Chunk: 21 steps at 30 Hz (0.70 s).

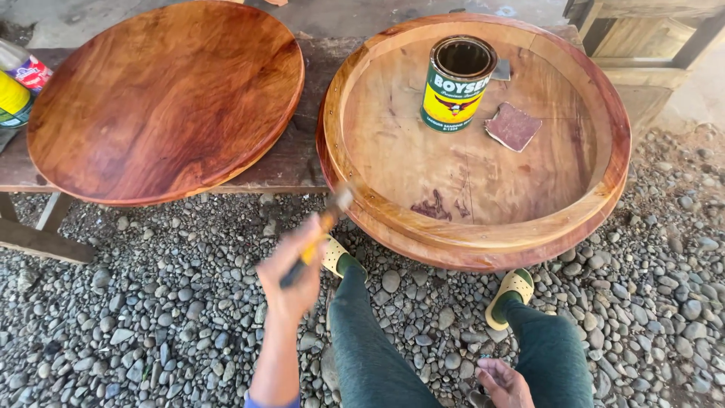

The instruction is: Staining a round wooden table top with a brush in a workshop setting.

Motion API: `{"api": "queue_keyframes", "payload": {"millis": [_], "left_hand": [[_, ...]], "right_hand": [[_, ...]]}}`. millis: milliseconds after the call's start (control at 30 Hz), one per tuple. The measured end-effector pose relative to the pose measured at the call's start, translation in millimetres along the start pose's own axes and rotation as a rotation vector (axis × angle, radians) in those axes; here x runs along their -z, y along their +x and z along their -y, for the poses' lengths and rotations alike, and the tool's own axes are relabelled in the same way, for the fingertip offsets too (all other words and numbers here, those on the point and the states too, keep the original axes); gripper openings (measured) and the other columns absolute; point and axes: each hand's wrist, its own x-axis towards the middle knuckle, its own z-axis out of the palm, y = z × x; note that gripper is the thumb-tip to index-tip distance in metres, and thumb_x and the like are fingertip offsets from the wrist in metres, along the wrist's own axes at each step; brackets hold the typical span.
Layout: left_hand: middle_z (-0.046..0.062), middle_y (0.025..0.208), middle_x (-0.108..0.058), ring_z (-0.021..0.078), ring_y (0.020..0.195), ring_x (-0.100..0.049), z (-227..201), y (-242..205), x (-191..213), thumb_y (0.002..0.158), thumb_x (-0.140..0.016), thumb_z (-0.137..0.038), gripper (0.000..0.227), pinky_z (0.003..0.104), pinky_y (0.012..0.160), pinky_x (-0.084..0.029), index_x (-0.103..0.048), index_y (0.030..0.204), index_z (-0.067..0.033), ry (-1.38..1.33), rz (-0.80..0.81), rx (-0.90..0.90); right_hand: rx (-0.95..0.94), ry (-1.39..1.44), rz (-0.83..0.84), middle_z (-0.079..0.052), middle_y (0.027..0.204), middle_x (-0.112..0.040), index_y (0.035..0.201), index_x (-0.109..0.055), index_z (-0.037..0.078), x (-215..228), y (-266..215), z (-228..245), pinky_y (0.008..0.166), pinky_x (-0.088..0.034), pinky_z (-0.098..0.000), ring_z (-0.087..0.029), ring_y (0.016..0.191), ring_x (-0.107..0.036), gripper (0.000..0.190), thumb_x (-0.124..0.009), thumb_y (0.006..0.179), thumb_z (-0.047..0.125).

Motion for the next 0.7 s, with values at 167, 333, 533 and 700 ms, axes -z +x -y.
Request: {"api": "queue_keyframes", "payload": {"millis": [167, 333, 533, 700], "left_hand": [[0.021, 0.128, -0.071, 0.0303, 0.116, -0.073, 56.8, 46.7, -24.9, 0.091, -0.077, 0.005, 0.038, 0.036, 0.096, -0.063, -0.068, 0.127, -0.0044, -0.072, -0.032, -0.003], [0.024, 0.128, -0.07, 0.0343, 0.123, -0.069, 30.2, 3.2, -42.8, 0.09, -0.077, 0.004, 0.036, 0.042, 0.108, -0.059, -0.068, 0.124, -0.0018, -0.011, -0.044, -0.109], [0.023, 0.121, -0.072, 0.0311, 0.114, -0.073, -56.7, -75.0, -54.1, 0.086, -0.08, -0.001, 0.037, 0.039, 0.097, -0.063, -0.069, 0.121, -0.0006, -0.014, 0.007, -0.023], [0.023, 0.124, -0.072, 0.0305, 0.117, -0.072, -53.7, -40.4, -31.6, 0.093, -0.069, 0.005, 0.035, 0.043, 0.106, -0.058, -0.067, 0.128, 0.0012, 0.095, -0.125, -0.149]], "right_hand": [[-0.009, 0.018, -0.024, -0.009, 0.093, -0.076, 0.118, -0.072, -0.002, 3.0, -1.3, 6.6, 0.075, -0.05, -0.0305, -0.015, 0.082, -0.065, 0.032, -0.073, 0.092, 0.014], [-0.012, 0.153, -0.029, -0.008, 0.093, -0.078, 0.115, -0.072, -0.003, 0.7, -1.0, 9.0, 0.082, -0.054, -0.0274, -0.012, 0.087, -0.071, 0.031, -0.073, 0.09, 0.015], [0.095, 0.061, 0.043, -0.002, 0.092, -0.074, 0.112, -0.074, -0.003, -9.7, -9.5, 24.1, 0.08, -0.052, -0.0269, -0.011, 0.086, -0.065, 0.029, -0.074, 0.089, 0.015], [0.067, 0.066, 0.027, 0.002, 0.093, -0.074, 0.113, -0.073, 0.002, -11.5, -18.4, 41.3, 0.079, -0.051, -0.0223, -0.006, 0.086, -0.065, 0.028, -0.073, 0.09, 0.017]]}}
